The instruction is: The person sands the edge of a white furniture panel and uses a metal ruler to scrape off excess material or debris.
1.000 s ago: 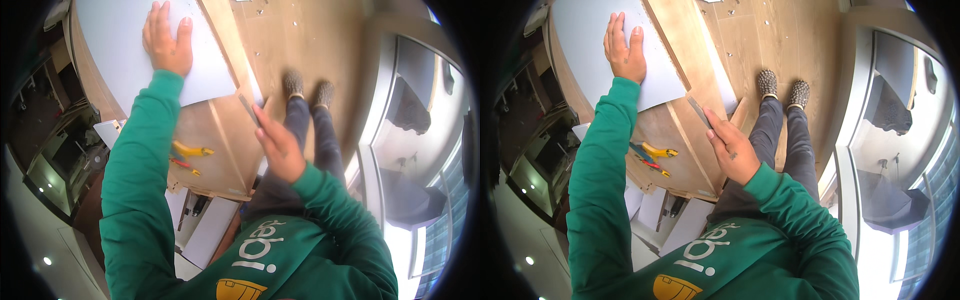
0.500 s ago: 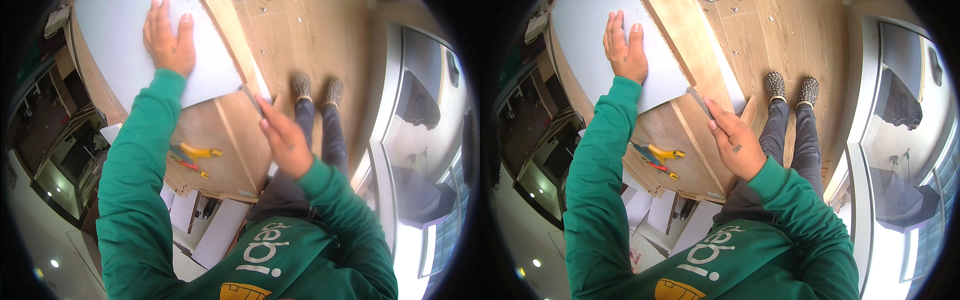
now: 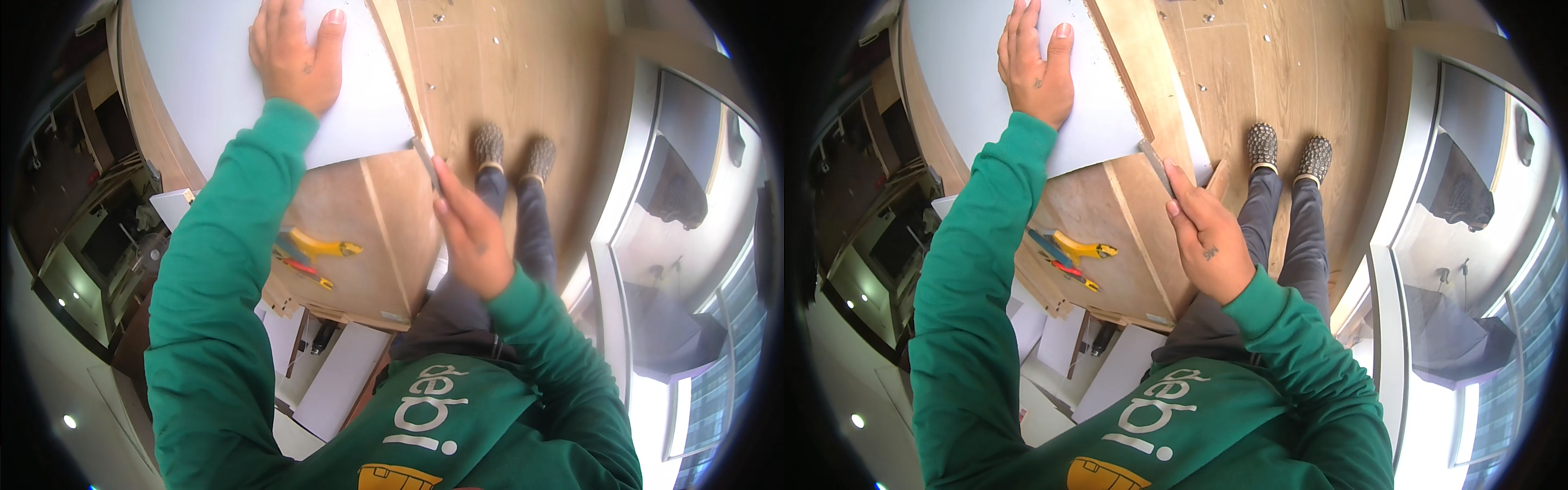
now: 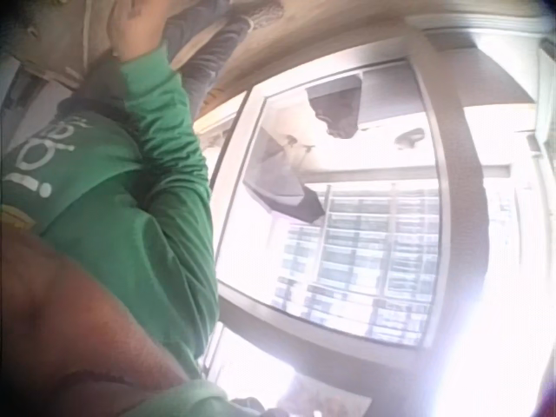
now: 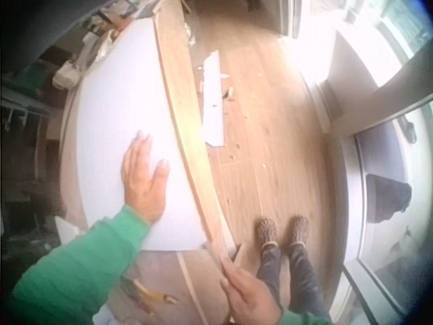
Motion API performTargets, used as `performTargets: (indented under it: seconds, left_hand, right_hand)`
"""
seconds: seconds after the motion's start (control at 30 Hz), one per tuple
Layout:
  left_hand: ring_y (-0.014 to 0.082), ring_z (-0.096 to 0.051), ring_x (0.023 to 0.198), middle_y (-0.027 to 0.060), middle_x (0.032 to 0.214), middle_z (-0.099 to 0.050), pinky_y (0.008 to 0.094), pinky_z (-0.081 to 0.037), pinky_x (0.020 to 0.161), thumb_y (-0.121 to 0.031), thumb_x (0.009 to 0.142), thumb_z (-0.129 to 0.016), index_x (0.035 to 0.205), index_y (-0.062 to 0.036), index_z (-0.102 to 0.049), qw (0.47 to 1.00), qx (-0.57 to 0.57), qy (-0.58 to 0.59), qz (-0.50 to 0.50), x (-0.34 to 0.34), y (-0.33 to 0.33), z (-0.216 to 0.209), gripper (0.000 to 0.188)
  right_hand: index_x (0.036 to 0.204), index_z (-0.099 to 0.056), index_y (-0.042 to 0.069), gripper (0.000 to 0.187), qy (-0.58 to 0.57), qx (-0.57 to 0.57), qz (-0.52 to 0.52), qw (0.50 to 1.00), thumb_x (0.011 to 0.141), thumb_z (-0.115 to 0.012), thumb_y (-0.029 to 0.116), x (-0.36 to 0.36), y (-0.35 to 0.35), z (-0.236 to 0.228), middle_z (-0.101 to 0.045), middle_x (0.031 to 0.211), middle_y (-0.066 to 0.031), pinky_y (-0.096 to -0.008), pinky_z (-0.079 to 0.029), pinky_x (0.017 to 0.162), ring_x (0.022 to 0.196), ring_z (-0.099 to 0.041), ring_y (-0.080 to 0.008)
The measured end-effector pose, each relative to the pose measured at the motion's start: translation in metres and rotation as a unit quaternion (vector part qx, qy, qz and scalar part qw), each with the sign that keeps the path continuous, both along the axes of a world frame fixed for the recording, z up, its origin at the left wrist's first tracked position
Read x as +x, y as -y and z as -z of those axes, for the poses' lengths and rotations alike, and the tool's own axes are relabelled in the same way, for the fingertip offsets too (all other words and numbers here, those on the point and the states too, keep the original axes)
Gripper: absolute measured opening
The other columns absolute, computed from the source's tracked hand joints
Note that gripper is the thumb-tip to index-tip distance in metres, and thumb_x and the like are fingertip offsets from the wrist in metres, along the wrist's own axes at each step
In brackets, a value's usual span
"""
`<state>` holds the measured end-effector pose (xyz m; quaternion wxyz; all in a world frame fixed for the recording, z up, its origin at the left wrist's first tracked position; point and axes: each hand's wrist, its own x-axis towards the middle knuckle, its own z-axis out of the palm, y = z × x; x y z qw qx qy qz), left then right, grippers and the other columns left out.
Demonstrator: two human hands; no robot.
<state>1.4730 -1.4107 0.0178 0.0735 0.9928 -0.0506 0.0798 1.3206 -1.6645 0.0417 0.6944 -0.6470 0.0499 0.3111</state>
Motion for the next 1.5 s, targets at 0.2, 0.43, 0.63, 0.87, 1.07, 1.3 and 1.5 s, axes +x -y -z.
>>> performTargets:
  seconds: [0.2,0.43,0.63,0.87,1.07,1.3,1.5]
  left_hand:
    - [0.0438,-0.034,0.143,0.0259,0.157,-0.037,0.0514,-0.023,0.120,-0.027,0.101,-0.054,0.149,0.0023,-0.041,1.000,-0.010,-0.011,-0.005,0.001,0.002,-0.004,0.058]
    - [0.0439,-0.030,0.146,0.0255,0.160,-0.033,0.0522,-0.020,0.122,-0.030,0.102,-0.051,0.151,0.0009,-0.039,0.999,-0.003,-0.031,-0.021,-0.001,0.001,-0.005,0.059]
    - [0.0438,-0.031,0.146,0.0256,0.159,-0.034,0.0513,-0.021,0.122,-0.028,0.102,-0.052,0.151,0.0010,-0.040,0.999,-0.006,-0.025,-0.018,-0.001,0.002,-0.002,0.058]
    - [0.0441,-0.032,0.145,0.0255,0.158,-0.035,0.0515,-0.022,0.121,-0.027,0.102,-0.052,0.150,0.0016,-0.040,1.000,-0.002,-0.014,-0.006,0.001,0.002,-0.002,0.058]
    - [0.0435,-0.030,0.146,0.0254,0.159,-0.034,0.0517,-0.020,0.122,-0.028,0.102,-0.050,0.151,0.0018,-0.038,0.999,0.001,-0.031,-0.021,0.000,0.003,-0.003,0.059]
    - [0.0430,-0.028,0.147,0.0252,0.160,-0.032,0.0514,-0.019,0.123,-0.028,0.102,-0.049,0.152,0.0018,-0.036,0.999,0.003,-0.043,-0.026,0.000,0.003,-0.004,0.060]
    - [0.0429,-0.027,0.148,0.0250,0.160,-0.032,0.0517,-0.018,0.123,-0.029,0.102,-0.049,0.153,0.0012,-0.036,0.999,0.004,-0.041,-0.029,0.001,0.003,-0.003,0.060]
  right_hand:
    - [0.149,-0.048,0.003,0.045,-0.014,0.008,0.030,0.999,0.104,-0.052,0.006,0.008,-0.011,-0.004,-0.065,0.105,-0.0172,-0.0265,-0.047,0.090,0.091,-0.061,-0.0225]
    - [0.147,-0.049,0.001,0.043,-0.025,-0.003,0.014,1.000,0.104,-0.053,0.007,0.007,-0.008,-0.008,-0.066,0.121,-0.0225,-0.0295,-0.047,0.097,0.108,-0.066,-0.0272]
    - [0.146,-0.050,0.001,0.044,0.004,-0.009,0.029,1.000,0.103,-0.053,0.007,0.005,-0.012,-0.003,-0.066,0.122,-0.0238,-0.0303,-0.047,0.098,0.110,-0.066,-0.0295]
    - [0.146,-0.050,0.003,0.044,-0.007,-0.001,0.013,1.000,0.103,-0.054,0.008,0.023,-0.012,-0.002,-0.067,0.118,-0.0242,-0.0318,-0.048,0.097,0.109,-0.067,-0.0320]
    - [0.146,-0.050,0.002,0.044,-0.004,0.002,0.019,1.000,0.103,-0.055,0.008,0.014,-0.009,0.001,-0.067,0.112,-0.0229,-0.0324,-0.049,0.093,0.102,-0.066,-0.0325]
    - [0.146,-0.050,0.003,0.044,0.002,0.011,0.018,1.000,0.103,-0.055,0.009,0.017,-0.008,0.002,-0.066,0.109,-0.0225,-0.0320,-0.049,0.092,0.099,-0.066,-0.0317]
    - [0.146,-0.051,0.005,0.044,-0.001,0.019,0.023,1.000,0.103,-0.056,0.009,0.025,-0.010,0.006,-0.065,0.106,-0.0222,-0.0325,-0.049,0.091,0.099,-0.065,-0.0297]
